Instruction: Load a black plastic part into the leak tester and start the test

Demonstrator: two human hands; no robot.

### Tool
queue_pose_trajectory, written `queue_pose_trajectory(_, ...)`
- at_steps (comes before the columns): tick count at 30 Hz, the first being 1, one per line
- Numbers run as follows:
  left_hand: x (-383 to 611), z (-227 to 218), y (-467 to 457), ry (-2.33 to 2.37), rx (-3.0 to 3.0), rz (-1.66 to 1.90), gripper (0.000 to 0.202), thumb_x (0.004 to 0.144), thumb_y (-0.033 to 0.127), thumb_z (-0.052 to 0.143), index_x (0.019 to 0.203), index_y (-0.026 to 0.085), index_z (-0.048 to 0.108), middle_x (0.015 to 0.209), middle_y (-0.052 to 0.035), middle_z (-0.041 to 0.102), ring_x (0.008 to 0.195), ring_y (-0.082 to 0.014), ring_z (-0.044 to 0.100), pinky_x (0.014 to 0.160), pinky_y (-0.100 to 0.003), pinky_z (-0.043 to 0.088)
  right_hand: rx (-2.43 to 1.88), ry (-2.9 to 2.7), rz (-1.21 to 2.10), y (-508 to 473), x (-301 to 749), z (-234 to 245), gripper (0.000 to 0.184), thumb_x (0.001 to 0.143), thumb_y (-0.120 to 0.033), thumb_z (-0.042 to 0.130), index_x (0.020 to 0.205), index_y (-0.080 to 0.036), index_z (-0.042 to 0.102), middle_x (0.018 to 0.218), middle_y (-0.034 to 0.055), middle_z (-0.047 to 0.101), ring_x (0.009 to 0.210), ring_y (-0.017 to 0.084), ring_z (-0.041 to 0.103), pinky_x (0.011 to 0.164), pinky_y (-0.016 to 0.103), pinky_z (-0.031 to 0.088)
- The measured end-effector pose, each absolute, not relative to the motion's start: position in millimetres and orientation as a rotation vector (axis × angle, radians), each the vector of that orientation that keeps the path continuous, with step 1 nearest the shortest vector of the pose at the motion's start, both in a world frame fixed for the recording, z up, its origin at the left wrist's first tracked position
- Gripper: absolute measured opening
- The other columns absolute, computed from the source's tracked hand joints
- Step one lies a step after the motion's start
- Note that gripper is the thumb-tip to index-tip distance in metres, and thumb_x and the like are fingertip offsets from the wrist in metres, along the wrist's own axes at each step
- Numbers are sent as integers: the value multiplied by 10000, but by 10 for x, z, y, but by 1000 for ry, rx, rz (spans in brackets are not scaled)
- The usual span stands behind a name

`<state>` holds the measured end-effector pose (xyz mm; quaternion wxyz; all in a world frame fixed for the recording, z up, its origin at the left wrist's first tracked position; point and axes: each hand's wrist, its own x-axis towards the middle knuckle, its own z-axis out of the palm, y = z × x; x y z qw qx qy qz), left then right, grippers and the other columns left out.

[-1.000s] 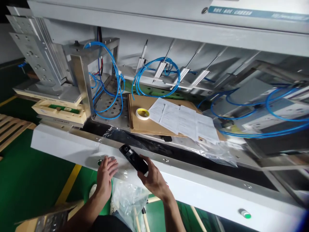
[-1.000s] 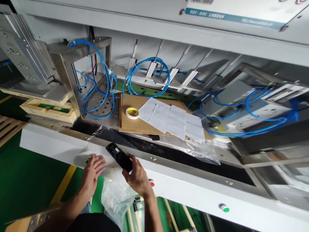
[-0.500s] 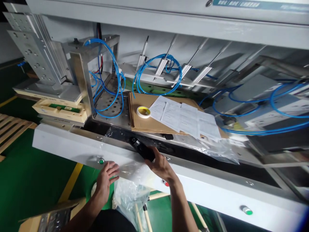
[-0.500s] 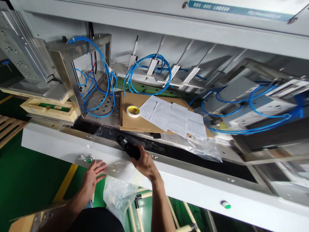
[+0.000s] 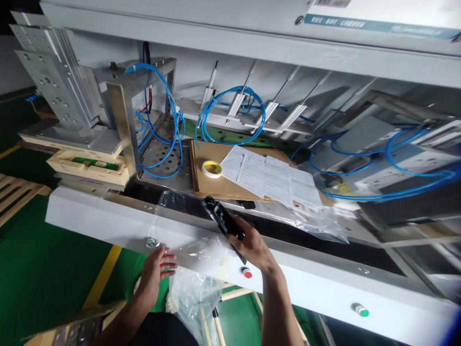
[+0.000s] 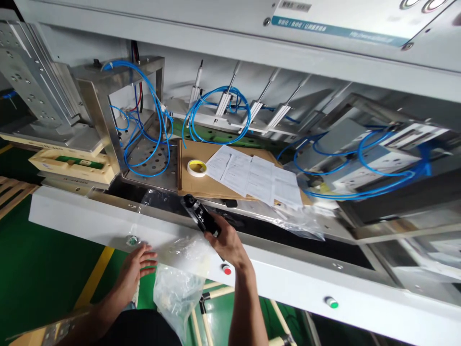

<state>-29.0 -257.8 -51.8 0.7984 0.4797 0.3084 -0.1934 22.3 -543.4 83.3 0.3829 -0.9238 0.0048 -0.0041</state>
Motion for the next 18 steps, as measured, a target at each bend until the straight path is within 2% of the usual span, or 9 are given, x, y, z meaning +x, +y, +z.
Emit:
queue_pose_trajectory(2,-279,-495,-2605,676,999,-389,670,821,667,760,1183,111,664,1040,-180,784,782,-243,766,706,-337,609,-2312,100,-62,-5477,184,882,610,817,-426,649,1356,-142,676,1138,116,790,1014,307,738,902,407,604)
queue_pose_trajectory(4,-276,-460,-2620,675,973,-374,647,816,646,776,1172,117,666,1016,-172,786,766,-241,766,692,-329,607,-2210,169,-145,-5519,105,947,585,819,-444,682,1330,-160,688,1139,118,792,1061,331,734,934,424,598)
queue_pose_trajectory(7,-296,-419,-2623,640,953,-380,602,854,609,778,1205,136,651,1042,-169,785,793,-233,772,703,-316,610,-1939,166,-204,-5516,-55,1023,553,842,-464,675,1331,-206,668,1262,148,765,1175,367,722,1044,508,571)
queue_pose_trajectory(10,-359,-440,-2605,648,948,-430,575,877,566,786,1246,161,612,1100,-172,777,849,-237,777,718,-320,619,-1711,136,-167,-5410,-200,1020,624,860,-506,594,1426,-242,576,1393,180,706,1240,397,709,1082,606,550)
queue_pose_trajectory(14,-498,-451,-2521,629,1085,-632,610,795,690,792,1032,149,644,934,-174,758,762,-280,748,598,-342,594,-1521,168,-76,-5146,-285,864,765,796,-667,629,1442,-270,530,1397,187,695,1292,439,676,1152,652,498)
queue_pose_trajectory(16,-553,-328,-2449,429,1217,-584,626,740,710,816,992,151,692,980,-197,758,856,-328,752,664,-389,621,-1435,112,-8,-4954,-282,717,785,762,-704,692,1412,-288,554,1355,181,710,1312,455,660,1186,659,465)
queue_pose_trajectory(18,-553,-87,-2358,170,1348,-423,618,723,605,872,1164,189,748,1216,-202,744,1100,-389,726,881,-461,635,-1375,-28,66,-4721,-254,538,706,806,-662,709,1401,-312,563,1342,171,716,1335,457,645,1180,685,461)
